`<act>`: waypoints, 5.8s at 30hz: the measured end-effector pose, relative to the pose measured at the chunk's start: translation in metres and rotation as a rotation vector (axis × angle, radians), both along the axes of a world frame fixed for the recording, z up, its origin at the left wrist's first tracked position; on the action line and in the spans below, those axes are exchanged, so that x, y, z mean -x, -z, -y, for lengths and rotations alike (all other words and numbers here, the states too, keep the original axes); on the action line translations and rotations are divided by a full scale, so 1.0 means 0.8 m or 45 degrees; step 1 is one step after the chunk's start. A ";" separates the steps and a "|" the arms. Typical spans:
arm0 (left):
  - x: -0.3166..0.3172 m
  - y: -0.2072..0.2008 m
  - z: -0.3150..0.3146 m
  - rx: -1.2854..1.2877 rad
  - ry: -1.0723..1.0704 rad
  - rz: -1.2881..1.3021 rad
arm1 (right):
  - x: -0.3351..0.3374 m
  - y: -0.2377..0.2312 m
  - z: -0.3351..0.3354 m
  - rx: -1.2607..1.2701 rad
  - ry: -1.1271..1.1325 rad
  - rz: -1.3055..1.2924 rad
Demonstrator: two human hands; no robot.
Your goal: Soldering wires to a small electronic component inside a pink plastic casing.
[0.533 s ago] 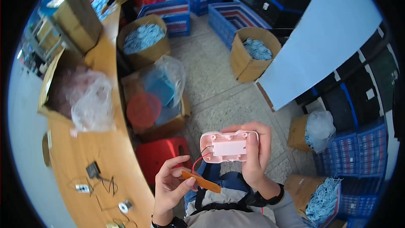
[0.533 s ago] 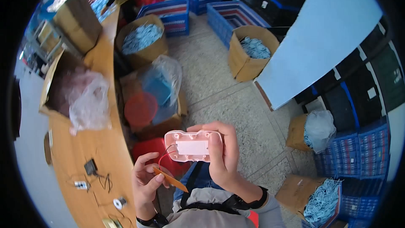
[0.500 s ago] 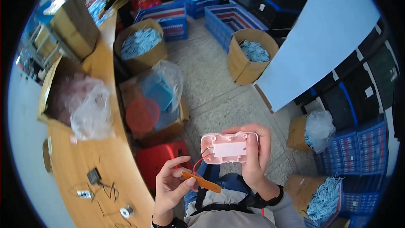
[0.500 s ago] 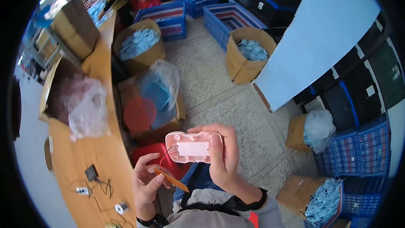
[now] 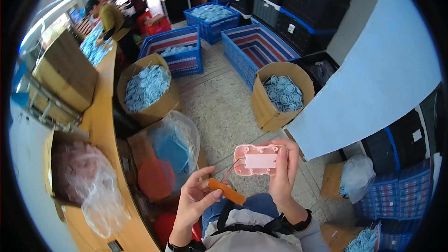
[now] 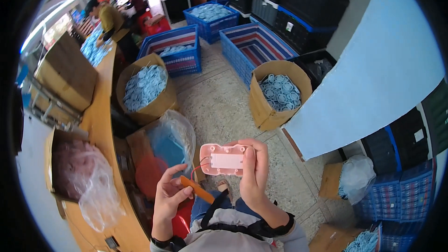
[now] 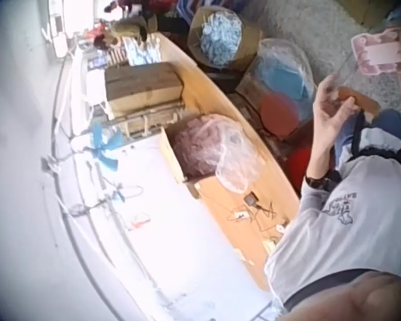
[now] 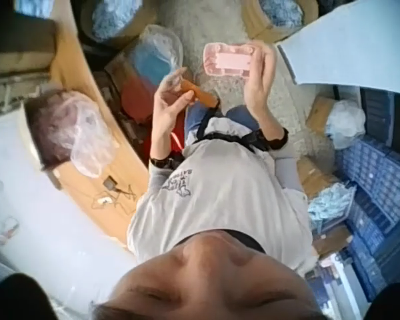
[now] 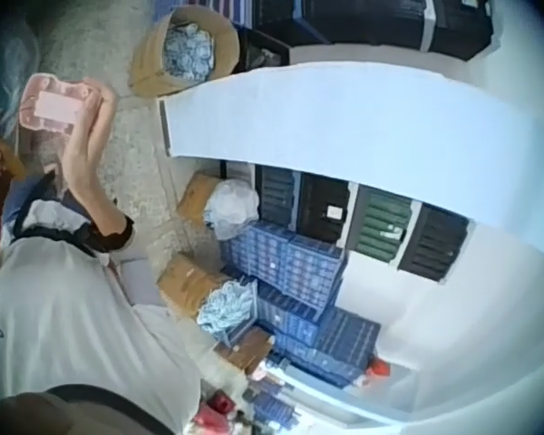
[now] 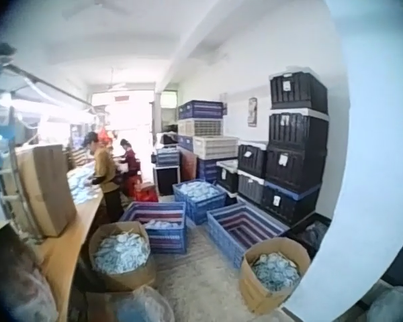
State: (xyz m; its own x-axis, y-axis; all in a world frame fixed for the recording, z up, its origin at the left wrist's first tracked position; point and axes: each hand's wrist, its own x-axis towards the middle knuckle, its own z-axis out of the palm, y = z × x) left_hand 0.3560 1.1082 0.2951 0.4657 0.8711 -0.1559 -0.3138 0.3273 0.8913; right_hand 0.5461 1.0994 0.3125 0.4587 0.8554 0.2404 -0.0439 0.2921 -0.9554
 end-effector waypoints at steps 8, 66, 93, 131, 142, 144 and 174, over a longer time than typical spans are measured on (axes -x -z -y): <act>-0.110 -0.012 -0.207 -0.168 0.098 0.130 | -0.122 0.005 -0.208 -0.006 0.147 0.176; -0.240 0.034 -1.676 0.249 -0.298 0.242 | -0.201 0.057 -1.760 0.377 -1.233 -0.092; -0.260 0.095 -2.093 0.450 -0.987 0.523 | -0.253 0.150 -2.228 0.480 -1.731 -0.052; -0.279 0.089 -2.070 0.189 -0.809 0.678 | -0.185 0.064 -2.264 0.152 -1.765 0.379; -0.247 0.090 -2.075 -0.138 -1.093 0.867 | -0.172 0.052 -2.260 -0.044 -1.859 0.427; -0.241 0.100 -2.083 -0.214 -1.047 0.754 | -0.165 0.047 -2.273 -0.004 -1.805 0.378; -0.136 0.190 -2.640 0.541 -1.736 -1.315 | -0.003 0.291 -2.828 1.795 -2.390 0.282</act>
State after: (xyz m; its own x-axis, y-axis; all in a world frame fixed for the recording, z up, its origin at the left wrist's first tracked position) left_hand 0.4646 3.2200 0.1430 -0.9197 0.3443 -0.1890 0.0490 0.5780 0.8145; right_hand 0.5483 3.3622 0.0797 -0.6548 -0.2204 -0.7229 0.7084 -0.5125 -0.4854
